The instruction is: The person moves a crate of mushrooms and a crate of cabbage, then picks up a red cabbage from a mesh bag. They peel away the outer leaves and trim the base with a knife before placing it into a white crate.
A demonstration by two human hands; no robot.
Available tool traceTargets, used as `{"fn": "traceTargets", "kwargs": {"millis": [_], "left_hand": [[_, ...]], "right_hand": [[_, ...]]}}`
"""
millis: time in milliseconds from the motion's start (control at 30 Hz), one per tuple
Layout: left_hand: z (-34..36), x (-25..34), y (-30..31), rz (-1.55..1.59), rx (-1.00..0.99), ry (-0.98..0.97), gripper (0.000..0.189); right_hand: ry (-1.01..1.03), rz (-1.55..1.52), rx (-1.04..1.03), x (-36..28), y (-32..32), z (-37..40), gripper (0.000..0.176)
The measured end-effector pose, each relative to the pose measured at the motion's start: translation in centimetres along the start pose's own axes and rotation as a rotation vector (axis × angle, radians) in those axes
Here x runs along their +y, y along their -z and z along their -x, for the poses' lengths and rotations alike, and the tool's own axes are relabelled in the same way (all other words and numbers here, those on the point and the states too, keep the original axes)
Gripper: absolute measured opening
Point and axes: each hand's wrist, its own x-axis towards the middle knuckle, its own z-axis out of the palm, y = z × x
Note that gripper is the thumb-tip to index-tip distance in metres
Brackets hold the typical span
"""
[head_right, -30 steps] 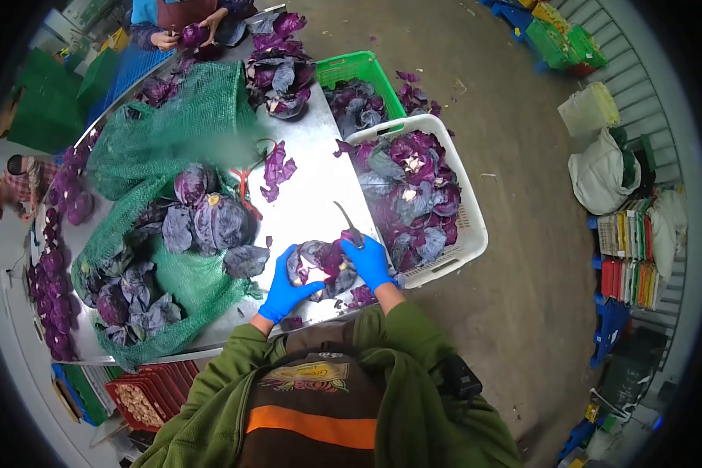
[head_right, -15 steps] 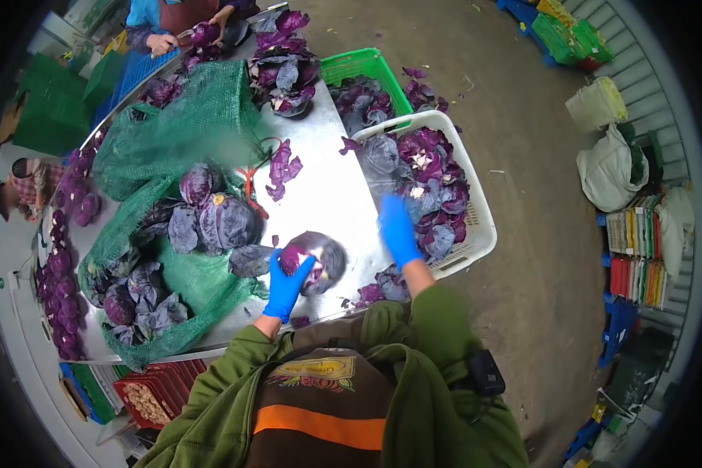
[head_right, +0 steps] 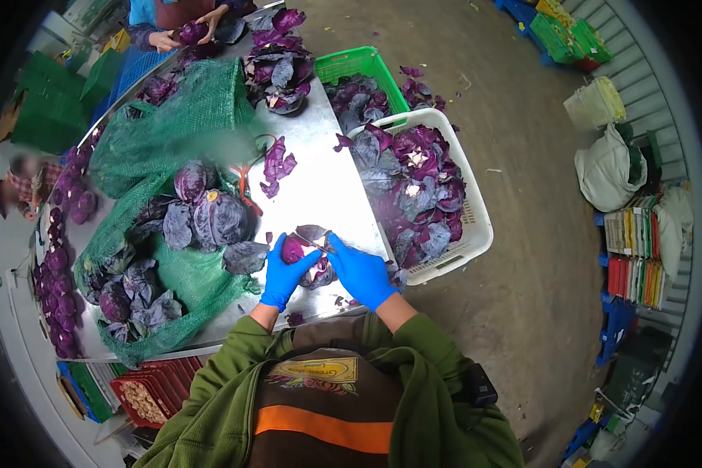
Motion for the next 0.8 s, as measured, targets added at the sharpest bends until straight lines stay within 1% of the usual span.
{"fn": "traceTargets", "kwargs": {"millis": [100, 167, 233, 300, 333, 400, 433, 467, 500, 533, 667, 733, 767, 800], "left_hand": [[0.0, 1.1, 0.4, 0.077, -0.048, 0.036, 0.099], [-0.1, 1.0, 0.6, 0.070, -0.047, 0.036, 0.099], [-0.4, 0.5, 0.5, 0.065, -0.046, 0.035, 0.099], [-0.9, -0.6, 0.3, 0.050, 0.020, -0.111, 0.081], [-1.1, -1.2, 0.2, 0.053, 0.024, -0.108, 0.081], [-1.2, -2.4, 0.0, -0.035, 0.029, -0.106, 0.094], [-0.9, -2.1, -0.1, -0.032, 0.031, -0.104, 0.094], [-0.5, -1.7, -0.3, -0.124, 0.039, -0.093, 0.100], [-0.2, -1.4, -0.3, -0.217, 0.047, -0.084, 0.106], [-0.4, -1.6, -0.2, -0.218, 0.049, -0.080, 0.106], [-0.6, -2.2, 0.6, -0.176, 0.011, -0.093, 0.108], [-0.2, -2.6, 0.6, -0.175, 0.004, -0.095, 0.109], [-0.2, -2.9, 1.0, -0.160, -0.015, -0.110, 0.109], [-0.2, -3.2, 1.3, -0.143, -0.037, -0.127, 0.109]], "right_hand": [[0.019, 0.018, 0.010, -0.2, -0.4, -0.1, 0.050], [0.018, 0.031, 0.008, -0.4, -0.6, -0.3, 0.052], [-0.009, 0.112, -0.007, -0.5, -0.9, -0.7, 0.052], [-0.014, 0.156, -0.018, -0.9, -1.0, -1.0, 0.052], [-0.022, 0.198, -0.023, -1.0, -0.9, -1.2, 0.052], [-0.054, 0.220, -0.041, -1.3, -0.7, -1.6, 0.052], [-0.090, 0.240, -0.057, -1.3, -0.6, -1.8, 0.051], [-0.087, 0.241, -0.061, -0.9, -1.1, -1.8, 0.051], [-0.094, 0.164, 0.013, -0.3, -1.9, -1.9, 0.051], [-0.101, 0.086, 0.087, -0.1, -2.2, -1.9, 0.050], [-0.090, -0.008, 0.139, 0.5, -3.0, -1.8, 0.047], [-0.334, -0.074, 0.191, 1.8, -4.0, -2.4, 0.043], [-0.360, -0.156, 0.039, 3.3, -3.2, -3.9, 0.043], [-0.360, -0.161, 0.040, 3.3, -3.6, -3.9, 0.043]]}}
